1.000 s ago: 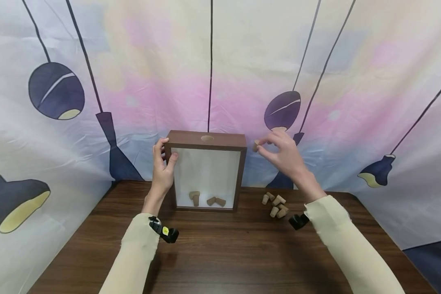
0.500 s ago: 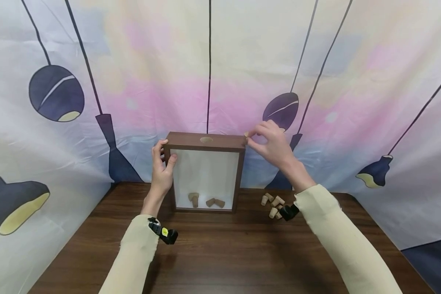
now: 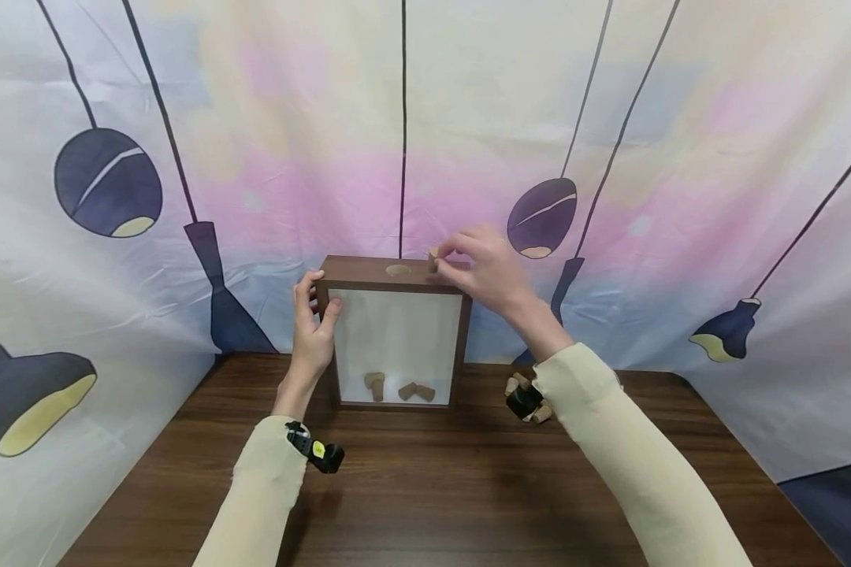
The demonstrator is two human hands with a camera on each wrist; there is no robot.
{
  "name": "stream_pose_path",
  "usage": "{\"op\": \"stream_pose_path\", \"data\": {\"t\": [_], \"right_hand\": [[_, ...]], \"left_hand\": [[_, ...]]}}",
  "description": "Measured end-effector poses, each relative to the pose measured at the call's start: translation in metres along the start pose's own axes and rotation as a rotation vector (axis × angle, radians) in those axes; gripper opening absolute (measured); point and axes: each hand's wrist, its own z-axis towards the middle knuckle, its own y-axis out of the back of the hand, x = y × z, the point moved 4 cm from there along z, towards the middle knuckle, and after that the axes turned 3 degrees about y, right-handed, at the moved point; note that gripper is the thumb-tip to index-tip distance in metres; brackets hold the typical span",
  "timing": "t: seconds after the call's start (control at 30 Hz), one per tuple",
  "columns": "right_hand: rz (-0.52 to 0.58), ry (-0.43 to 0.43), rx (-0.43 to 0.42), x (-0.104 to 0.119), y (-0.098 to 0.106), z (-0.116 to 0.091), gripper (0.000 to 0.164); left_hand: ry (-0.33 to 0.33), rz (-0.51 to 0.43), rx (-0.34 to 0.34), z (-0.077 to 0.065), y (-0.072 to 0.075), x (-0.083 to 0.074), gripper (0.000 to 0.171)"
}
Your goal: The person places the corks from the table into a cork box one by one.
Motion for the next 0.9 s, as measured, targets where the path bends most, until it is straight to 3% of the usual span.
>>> {"op": "stream_pose_path", "data": {"t": [0.27, 0.5, 0.9], "right_hand": [[-0.007, 0.013, 0.043, 0.009, -0.021, 0.011, 0.006], [-0.012, -0.132, 0.123, 0.010, -0.035, 0.013, 0.004], [-0.007, -0.238, 0.100, 0.016, -0.048, 0.018, 0.006]], "left_hand": [[-0.006, -0.005, 0.003, -0.001, -0.002, 0.000, 0.043], [-0.008, -0.008, 0.003, 0.000, -0.002, 0.000, 0.043], [-0.006, -0.010, -0.002, 0.000, 0.000, -0.001, 0.043]]}}
